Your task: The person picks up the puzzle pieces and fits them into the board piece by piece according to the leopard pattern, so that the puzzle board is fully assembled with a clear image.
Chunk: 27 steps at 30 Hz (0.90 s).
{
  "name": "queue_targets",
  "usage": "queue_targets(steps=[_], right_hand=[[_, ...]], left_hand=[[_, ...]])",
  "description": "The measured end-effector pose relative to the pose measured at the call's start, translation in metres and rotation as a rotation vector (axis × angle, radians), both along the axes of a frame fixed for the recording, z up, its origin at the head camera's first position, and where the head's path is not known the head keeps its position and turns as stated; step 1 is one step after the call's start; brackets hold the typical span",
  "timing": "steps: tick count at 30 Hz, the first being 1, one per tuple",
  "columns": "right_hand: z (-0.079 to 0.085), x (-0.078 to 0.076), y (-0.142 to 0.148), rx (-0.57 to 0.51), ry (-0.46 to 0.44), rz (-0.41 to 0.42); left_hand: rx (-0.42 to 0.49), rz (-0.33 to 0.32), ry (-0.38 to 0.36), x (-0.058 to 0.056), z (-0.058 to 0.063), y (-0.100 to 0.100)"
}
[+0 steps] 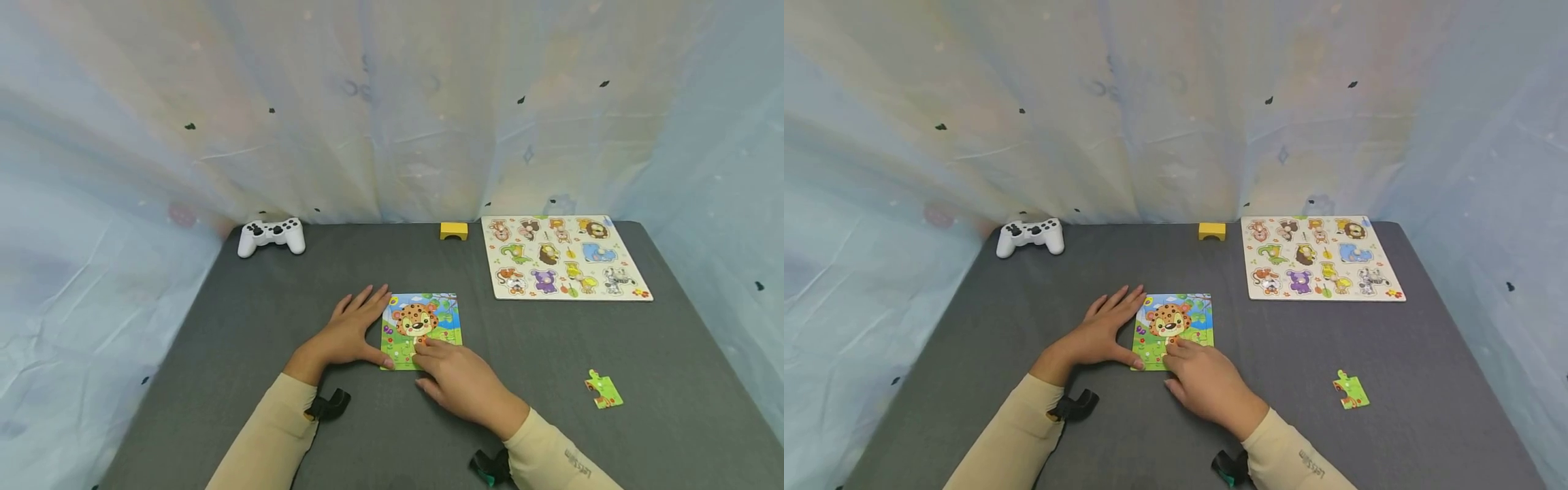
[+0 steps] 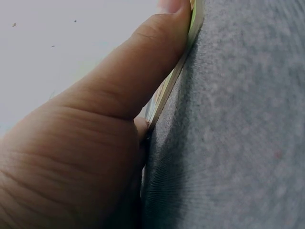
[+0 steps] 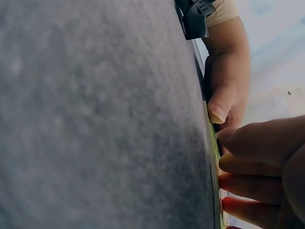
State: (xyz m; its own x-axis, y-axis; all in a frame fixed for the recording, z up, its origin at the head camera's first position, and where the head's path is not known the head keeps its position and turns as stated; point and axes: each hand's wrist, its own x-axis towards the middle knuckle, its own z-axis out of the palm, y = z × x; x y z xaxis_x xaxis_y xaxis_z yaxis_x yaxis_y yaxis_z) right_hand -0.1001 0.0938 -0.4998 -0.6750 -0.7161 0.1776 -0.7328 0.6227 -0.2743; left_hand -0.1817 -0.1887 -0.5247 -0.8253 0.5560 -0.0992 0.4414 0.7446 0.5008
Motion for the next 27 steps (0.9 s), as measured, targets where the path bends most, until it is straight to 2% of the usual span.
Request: queue_targets(steps=[5, 12, 15, 21, 27], right_hand=[[-0.004, 0.006, 0.002, 0.0, -0.084, -0.03], [-0.021, 0.017, 0.015, -0.118, -0.27, -0.016], [-0.024, 0.016, 0.019, -0.176, -0.286, -0.012], [-0.022, 0.017, 0.034, -0.298, -0.239, -0.026], [-0.021, 0.016, 0.065, -0.454, -0.285, -0.127]], left_hand=[[0.01, -0.01, 0.001, 0.0, -0.002, 0.0], [0.006, -0.009, 0.006, 0.001, -0.002, -0.001], [0.008, -0.004, 0.008, 0.0, -0.003, -0.002], [0.006, -0.012, -0.002, 0.001, -0.003, -0.001], [0.034, -0.015, -0.008, 0.002, -0.001, -0.002]])
